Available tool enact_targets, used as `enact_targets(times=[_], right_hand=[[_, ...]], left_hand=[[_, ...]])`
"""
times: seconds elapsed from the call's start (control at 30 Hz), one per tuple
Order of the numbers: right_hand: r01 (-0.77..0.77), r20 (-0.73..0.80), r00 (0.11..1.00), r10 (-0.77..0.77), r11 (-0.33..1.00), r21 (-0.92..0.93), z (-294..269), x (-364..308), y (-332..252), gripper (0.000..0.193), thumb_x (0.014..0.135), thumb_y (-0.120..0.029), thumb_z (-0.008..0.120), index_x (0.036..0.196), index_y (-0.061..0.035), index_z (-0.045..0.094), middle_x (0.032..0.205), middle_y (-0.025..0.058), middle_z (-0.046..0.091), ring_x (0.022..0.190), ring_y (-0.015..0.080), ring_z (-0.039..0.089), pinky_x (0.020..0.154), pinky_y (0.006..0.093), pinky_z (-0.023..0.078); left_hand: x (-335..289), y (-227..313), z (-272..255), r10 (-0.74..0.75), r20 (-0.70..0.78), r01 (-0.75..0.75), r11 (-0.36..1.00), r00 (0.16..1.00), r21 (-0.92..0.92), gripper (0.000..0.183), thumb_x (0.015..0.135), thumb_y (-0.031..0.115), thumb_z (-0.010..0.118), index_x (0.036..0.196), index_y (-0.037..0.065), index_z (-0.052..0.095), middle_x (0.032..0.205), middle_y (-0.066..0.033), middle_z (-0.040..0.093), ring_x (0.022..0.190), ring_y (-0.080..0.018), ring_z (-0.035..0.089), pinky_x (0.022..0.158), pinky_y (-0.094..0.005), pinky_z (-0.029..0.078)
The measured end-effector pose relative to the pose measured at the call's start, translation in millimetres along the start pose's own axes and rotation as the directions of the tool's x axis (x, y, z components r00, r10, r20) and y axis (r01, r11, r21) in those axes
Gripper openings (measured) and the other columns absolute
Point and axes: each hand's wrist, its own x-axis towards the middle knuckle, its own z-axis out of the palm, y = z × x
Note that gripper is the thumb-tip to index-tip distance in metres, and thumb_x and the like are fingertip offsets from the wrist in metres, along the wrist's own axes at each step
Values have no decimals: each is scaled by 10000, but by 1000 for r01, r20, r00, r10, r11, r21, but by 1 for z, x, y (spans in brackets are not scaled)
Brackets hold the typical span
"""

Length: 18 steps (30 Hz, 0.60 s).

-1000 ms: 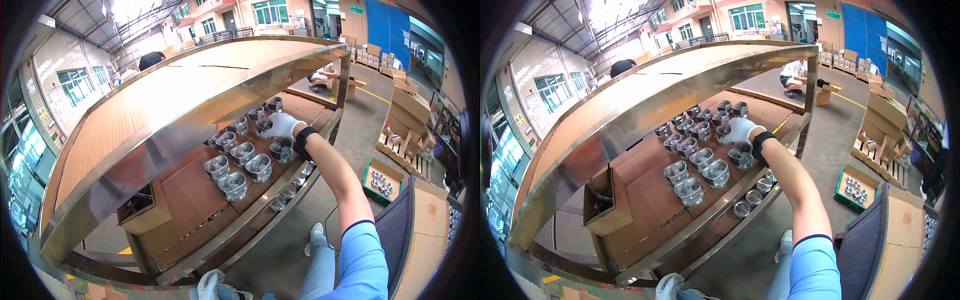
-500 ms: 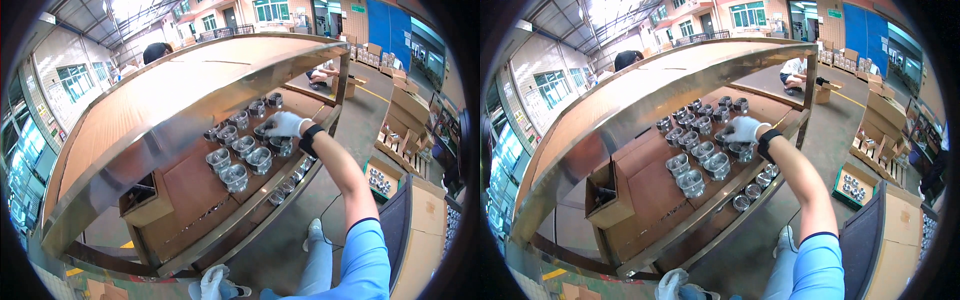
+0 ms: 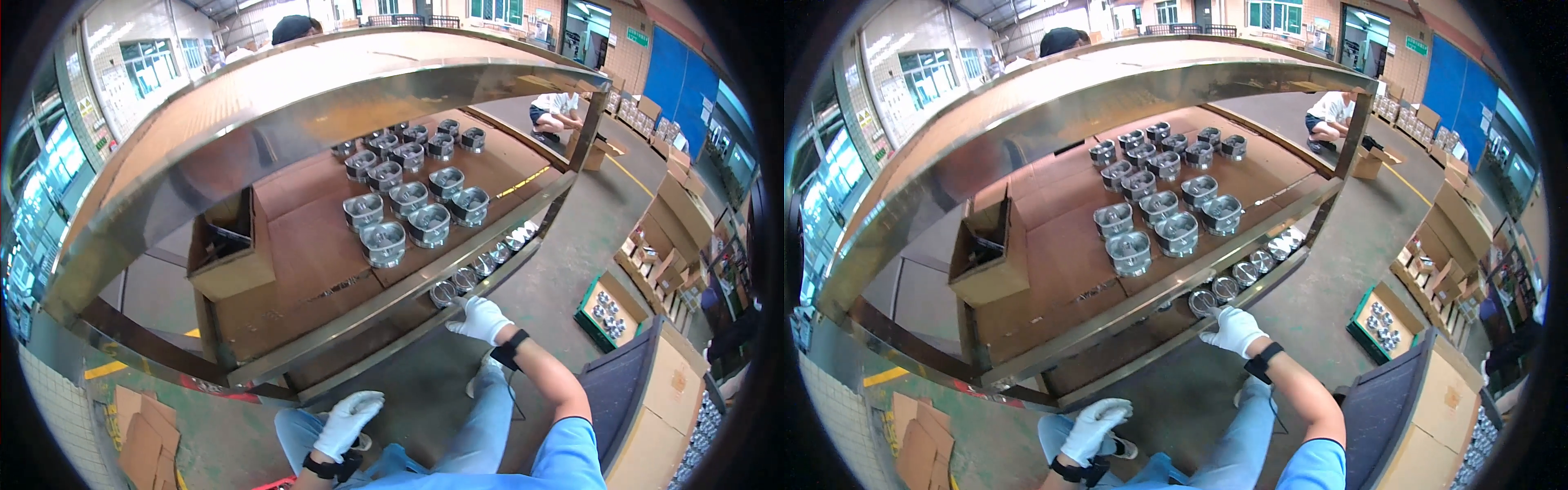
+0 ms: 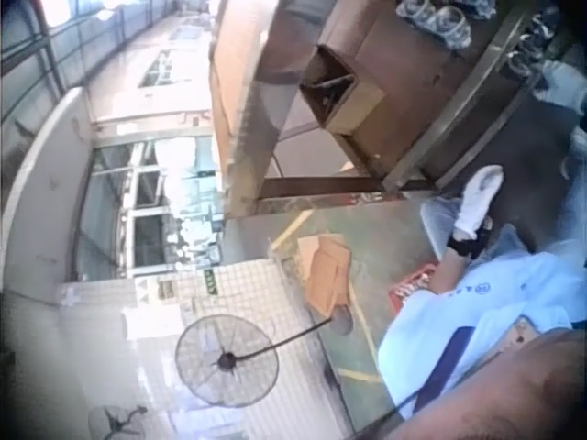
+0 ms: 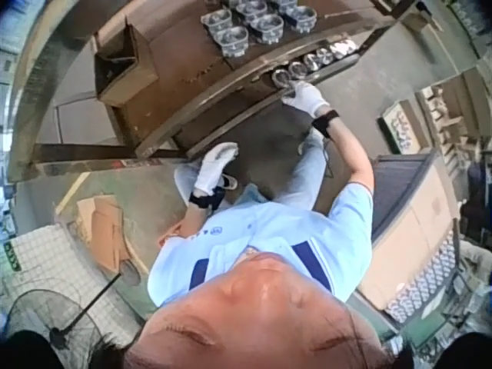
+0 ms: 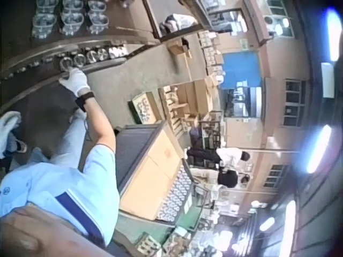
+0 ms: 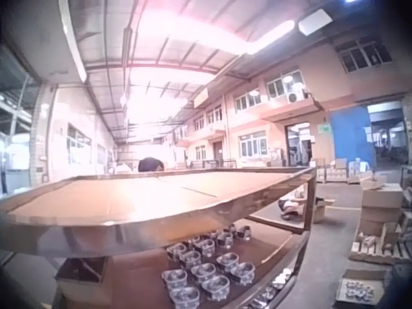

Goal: The person handles metal piston-like components by hand.

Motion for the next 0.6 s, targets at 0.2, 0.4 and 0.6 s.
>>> enact_targets(times=[0.2,0.4,0.6], right_hand=[[-127,-36,991,125,860,-494,69,75,34,821,741,-570,700,1373,-85,500,1346,133,587,1311,340,473,1078,514,318],[-124,87,973,213,803,-583,80,89,27,561,765,-497,654,1200,-142,660,1185,111,673,1156,307,601,1005,463,381],[-245,-144,966,214,938,-244,58,69,2,518,768,-446,676,1126,-73,657,1053,148,696,956,320,687,821,419,539]], left_hand=[[-20,-10,0,112,-64,-104,987,992,119,330,945,146,641,1240,-2,618,1146,-97,676,1072,-174,626,949,-292,487],[-65,-19,-20,152,-219,-124,983,964,138,298,949,154,634,1208,5,634,1079,-94,690,996,-174,643,870,-288,512],[-75,-14,-17,209,-182,-180,970,961,164,337,937,150,649,1237,0,617,1107,-109,684,1027,-187,642,889,-287,509]])
